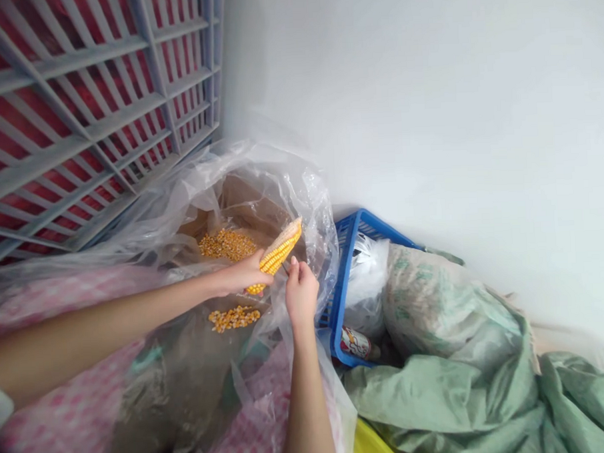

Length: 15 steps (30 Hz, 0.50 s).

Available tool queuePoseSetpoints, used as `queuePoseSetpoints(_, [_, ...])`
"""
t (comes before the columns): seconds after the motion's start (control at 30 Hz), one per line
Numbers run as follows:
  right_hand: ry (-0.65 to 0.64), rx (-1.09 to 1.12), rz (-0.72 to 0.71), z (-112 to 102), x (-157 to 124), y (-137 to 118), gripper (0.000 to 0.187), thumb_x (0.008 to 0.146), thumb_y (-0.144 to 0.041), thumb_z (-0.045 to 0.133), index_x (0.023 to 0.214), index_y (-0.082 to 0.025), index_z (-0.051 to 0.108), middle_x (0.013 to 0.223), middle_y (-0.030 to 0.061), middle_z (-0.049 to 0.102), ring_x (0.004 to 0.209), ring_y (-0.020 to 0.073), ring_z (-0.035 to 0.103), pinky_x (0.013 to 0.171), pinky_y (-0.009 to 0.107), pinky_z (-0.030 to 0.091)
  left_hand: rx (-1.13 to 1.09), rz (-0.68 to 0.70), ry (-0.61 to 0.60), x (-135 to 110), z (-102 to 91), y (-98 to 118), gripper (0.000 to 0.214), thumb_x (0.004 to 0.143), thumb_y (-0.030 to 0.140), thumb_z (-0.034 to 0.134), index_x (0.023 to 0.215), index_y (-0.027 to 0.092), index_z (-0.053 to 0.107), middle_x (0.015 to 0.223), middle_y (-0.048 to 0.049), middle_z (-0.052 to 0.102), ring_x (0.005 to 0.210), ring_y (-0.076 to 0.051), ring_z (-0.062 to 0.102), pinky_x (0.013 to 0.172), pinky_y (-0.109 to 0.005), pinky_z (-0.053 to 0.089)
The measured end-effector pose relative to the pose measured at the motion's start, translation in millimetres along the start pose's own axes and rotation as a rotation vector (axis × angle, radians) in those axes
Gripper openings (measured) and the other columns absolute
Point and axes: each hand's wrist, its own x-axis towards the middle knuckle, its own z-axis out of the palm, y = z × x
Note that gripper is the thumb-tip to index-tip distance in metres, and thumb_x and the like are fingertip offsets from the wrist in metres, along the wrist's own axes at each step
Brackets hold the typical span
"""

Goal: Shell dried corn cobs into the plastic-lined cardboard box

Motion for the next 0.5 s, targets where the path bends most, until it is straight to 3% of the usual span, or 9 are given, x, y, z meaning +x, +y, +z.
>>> queuePoseSetpoints(0.3, [-0.054, 0.079, 0.055, 13, 12, 11, 0.041, 0.08, -0.051, 0.038, 0.056, -0.018, 0.042, 0.047, -0.0062, 0.037, 0.047, 0.0083, 0.032, 0.049, 0.021, 0.025, -0.129, -0.072, 0.042, 14, 0.7, -13, 0.047, 0.059, 0.02, 0.06, 0.102, 0.017, 0.041, 0.078, -0.0008, 0.054, 0.054, -0.01, 0.054, 0.043, -0.019, 0.037])
queuePoseSetpoints(0.5, [-0.084, 0.072, 0.06, 24, 19, 23, 0.039, 0.078, -0.049, 0.039, 0.056, -0.018, 0.043, 0.047, -0.0053, 0.04, 0.048, 0.0088, 0.036, 0.049, 0.021, 0.025, -0.327, -0.241, 0.05, 19, 3.9, -22, 0.045, 0.058, 0.016, 0.059, 0.1, 0.017, 0.044, 0.065, 0.0024, 0.054, 0.043, -0.01, 0.053, 0.033, -0.016, 0.027])
